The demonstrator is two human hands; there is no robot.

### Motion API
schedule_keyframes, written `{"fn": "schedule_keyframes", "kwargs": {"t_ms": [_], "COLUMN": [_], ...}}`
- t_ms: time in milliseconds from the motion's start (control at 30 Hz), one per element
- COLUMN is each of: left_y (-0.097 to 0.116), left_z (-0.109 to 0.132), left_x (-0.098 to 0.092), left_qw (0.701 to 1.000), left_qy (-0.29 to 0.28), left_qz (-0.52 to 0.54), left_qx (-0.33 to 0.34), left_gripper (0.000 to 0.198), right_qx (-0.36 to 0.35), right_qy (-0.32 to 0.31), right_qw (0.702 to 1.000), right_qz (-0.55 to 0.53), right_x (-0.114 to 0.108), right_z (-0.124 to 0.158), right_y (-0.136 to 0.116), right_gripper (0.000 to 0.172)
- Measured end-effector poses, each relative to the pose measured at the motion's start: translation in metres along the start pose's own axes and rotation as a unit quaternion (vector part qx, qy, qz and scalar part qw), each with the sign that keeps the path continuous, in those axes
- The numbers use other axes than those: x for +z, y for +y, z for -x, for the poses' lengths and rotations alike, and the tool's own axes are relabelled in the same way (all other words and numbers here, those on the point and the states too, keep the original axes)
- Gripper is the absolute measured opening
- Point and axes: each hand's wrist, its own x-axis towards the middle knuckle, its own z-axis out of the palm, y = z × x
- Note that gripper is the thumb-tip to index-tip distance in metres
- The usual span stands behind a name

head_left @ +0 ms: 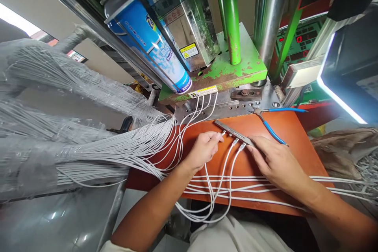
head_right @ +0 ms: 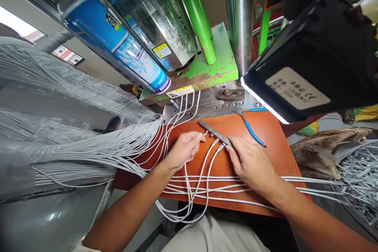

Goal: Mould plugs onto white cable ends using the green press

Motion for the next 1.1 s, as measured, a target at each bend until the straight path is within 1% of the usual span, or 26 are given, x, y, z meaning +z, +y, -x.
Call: {"fn": "schedule_keyframes", "kwargs": {"t_ms": [100, 200, 300, 367, 500, 567, 667, 733, 800, 833, 933, 1000, 1067, 1100], "left_y": [-0.003, -0.003, -0.002, -0.002, -0.005, -0.007, -0.011, -0.013, -0.013, -0.012, -0.010, -0.008, -0.008, -0.008], "left_z": [0.000, -0.004, -0.006, -0.005, -0.002, -0.002, -0.004, -0.005, -0.006, -0.006, -0.005, -0.005, -0.005, -0.005], "left_x": [0.006, 0.011, 0.012, 0.011, 0.009, 0.010, 0.014, 0.019, 0.022, 0.022, 0.014, 0.004, -0.005, -0.008], "left_qw": [0.999, 0.999, 0.998, 0.997, 0.997, 0.996, 0.996, 0.995, 0.993, 0.994, 0.996, 0.990, 0.977, 0.968], "left_qy": [-0.001, 0.001, -0.007, -0.013, 0.005, 0.008, 0.008, 0.021, 0.037, 0.035, 0.005, 0.025, 0.061, 0.070], "left_qz": [-0.033, -0.039, -0.056, -0.069, -0.079, -0.079, -0.075, -0.079, -0.086, -0.085, -0.089, -0.133, -0.198, -0.231], "left_qx": [-0.001, -0.003, 0.013, 0.028, 0.024, 0.032, 0.057, 0.065, 0.064, 0.056, 0.023, 0.034, 0.055, 0.065], "left_gripper": [0.035, 0.032, 0.035, 0.038, 0.036, 0.036, 0.037, 0.037, 0.038, 0.037, 0.041, 0.044, 0.046, 0.048], "right_qx": [-0.015, -0.035, -0.047, -0.045, -0.031, -0.033, -0.050, -0.062, -0.069, -0.069, -0.053, -0.041, -0.039, -0.040], "right_qy": [0.006, -0.001, -0.009, 0.001, 0.025, 0.017, -0.012, -0.030, -0.046, -0.048, -0.018, 0.008, 0.014, 0.012], "right_qw": [1.000, 0.999, 0.999, 0.999, 0.999, 0.999, 0.999, 0.997, 0.996, 0.996, 0.998, 0.999, 0.999, 0.999], "right_qz": [0.005, 0.006, 0.011, 0.020, 0.023, 0.012, -0.008, -0.019, -0.023, -0.019, 0.008, 0.017, 0.013, 0.010], "right_x": [0.000, 0.001, 0.002, 0.003, 0.003, 0.002, 0.002, 0.003, 0.003, 0.004, 0.004, 0.004, 0.003, 0.002], "right_z": [0.000, 0.000, 0.000, 0.000, -0.001, -0.001, 0.000, 0.001, 0.001, 0.002, 0.003, 0.004, 0.005, 0.005], "right_y": [0.001, 0.001, 0.002, 0.002, 0.001, 0.001, 0.003, 0.005, 0.006, 0.006, 0.004, 0.002, 0.001, 0.001], "right_gripper": [0.023, 0.023, 0.022, 0.022, 0.023, 0.023, 0.022, 0.022, 0.021, 0.021, 0.022, 0.023, 0.023, 0.023]}}
